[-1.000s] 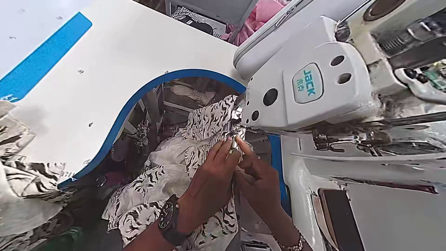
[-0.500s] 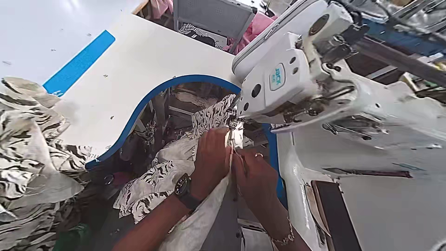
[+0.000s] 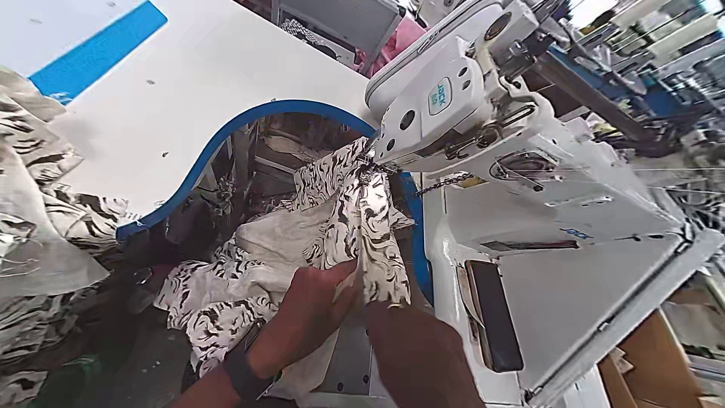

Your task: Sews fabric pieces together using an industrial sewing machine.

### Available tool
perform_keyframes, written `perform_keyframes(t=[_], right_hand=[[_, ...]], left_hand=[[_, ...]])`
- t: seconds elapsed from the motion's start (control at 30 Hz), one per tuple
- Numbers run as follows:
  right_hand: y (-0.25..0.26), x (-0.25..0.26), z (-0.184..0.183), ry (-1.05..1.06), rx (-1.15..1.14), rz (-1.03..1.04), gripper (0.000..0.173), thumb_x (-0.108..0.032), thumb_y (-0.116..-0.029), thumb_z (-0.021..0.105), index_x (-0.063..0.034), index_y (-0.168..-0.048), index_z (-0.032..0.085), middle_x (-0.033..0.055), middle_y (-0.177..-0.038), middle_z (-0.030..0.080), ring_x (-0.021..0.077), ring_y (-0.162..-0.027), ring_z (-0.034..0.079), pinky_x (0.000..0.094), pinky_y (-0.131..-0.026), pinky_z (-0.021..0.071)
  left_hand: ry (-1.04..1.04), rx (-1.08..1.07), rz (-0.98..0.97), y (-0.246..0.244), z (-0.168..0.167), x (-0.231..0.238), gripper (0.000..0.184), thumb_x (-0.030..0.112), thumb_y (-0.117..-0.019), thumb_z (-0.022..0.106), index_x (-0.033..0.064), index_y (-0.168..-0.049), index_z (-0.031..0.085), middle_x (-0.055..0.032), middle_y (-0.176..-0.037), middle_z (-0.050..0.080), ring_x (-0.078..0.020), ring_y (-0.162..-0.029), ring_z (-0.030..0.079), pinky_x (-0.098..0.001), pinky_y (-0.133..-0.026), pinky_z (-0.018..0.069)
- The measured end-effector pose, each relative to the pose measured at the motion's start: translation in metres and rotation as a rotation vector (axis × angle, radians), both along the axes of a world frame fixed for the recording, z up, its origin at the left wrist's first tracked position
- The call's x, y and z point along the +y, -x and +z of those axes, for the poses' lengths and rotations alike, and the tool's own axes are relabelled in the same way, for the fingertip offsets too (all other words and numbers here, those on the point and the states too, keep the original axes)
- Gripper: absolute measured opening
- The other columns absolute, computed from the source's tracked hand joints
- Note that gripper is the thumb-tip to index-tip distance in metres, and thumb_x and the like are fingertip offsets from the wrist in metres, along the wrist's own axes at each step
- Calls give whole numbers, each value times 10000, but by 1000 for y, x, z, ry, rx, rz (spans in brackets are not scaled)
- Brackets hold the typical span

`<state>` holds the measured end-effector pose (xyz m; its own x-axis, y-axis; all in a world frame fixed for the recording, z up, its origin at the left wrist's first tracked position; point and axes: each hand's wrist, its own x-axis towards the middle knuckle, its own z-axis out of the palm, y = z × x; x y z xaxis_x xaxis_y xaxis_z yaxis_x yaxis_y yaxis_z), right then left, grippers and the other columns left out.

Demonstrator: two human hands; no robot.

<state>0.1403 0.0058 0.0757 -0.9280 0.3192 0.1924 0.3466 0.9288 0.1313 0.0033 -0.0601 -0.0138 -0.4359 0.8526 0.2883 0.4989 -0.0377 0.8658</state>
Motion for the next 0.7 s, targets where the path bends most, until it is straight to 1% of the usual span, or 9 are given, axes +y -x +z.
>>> perform_keyframes(t=[0.03,0.07,0.17,0.2,0.3,0.4,0.47,0.6,0.7], right_hand=[[7,-11,-7,39,-20,1,112,-91,-840,635,-75,-740,683,62,-544,576,225,-459,605,347,-376,431],[11,-18,-16,92,-19,-24,110,-100,-839,632,-89,-740,678,48,-553,576,205,-472,602,327,-394,431],[12,-9,-15,225,-50,-127,171,-150,-921,623,-52,-802,697,87,-650,651,254,-610,676,392,-570,530],[15,-6,-9,197,-64,-136,172,-151,-931,618,-59,-807,695,79,-643,649,246,-607,672,379,-582,528],[30,-5,-2,51,-65,-142,126,-97,-884,618,-75,-793,702,57,-580,623,211,-511,630,329,-469,474],[38,1,-22,-14,37,-171,172,-114,-872,589,-64,-827,748,72,-617,649,228,-531,633,337,-478,477],[40,14,-36,-87,144,-160,201,-172,-878,575,-95,-784,736,77,-668,648,232,-573,628,334,-495,467],[55,41,-51,-39,305,-103,175,-135,-849,592,-69,-789,742,146,-862,686,265,-688,669,345,-512,504],[63,52,-63,61,410,-137,197,-117,-862,564,-34,-827,739,155,-907,690,259,-728,685,355,-548,530]], left_hand=[[-12,22,25,-3,-4,-1,190,133,-853,619,31,-960,739,-62,-591,619,-195,-485,602,-379,-459,469],[-17,12,38,-2,-8,-1,162,142,-839,615,48,-908,727,-50,-578,606,-187,-481,601,-373,-447,458],[-69,-111,-8,10,-14,5,304,180,-866,634,11,-1083,763,-68,-676,696,-164,-538,636,-345,-506,506],[-92,-100,-13,10,-13,6,293,173,-862,641,9,-1072,764,-69,-668,697,-161,-527,638,-336,-495,508],[-144,-17,39,4,-12,5,192,193,-844,618,43,-886,730,-35,-538,583,-143,-430,557,-304,-403,418],[-144,-48,43,8,-18,6,241,188,-857,612,31,-942,774,-55,-576,643,-156,-467,605,-316,-435,454],[-141,-48,41,7,-19,11,240,182,-854,597,36,-939,768,-54,-564,624,-169,-462,602,-335,-430,449],[-88,-136,-23,26,-14,27,211,176,-934,599,29,-890,743,-83,-645,648,-204,-567,629,-387,-537,485],[-10,-112,3,30,-6,33,226,155,-948,590,-6,-951,749,-133,-720,686,-279,-671,678,-483,-644,518]])
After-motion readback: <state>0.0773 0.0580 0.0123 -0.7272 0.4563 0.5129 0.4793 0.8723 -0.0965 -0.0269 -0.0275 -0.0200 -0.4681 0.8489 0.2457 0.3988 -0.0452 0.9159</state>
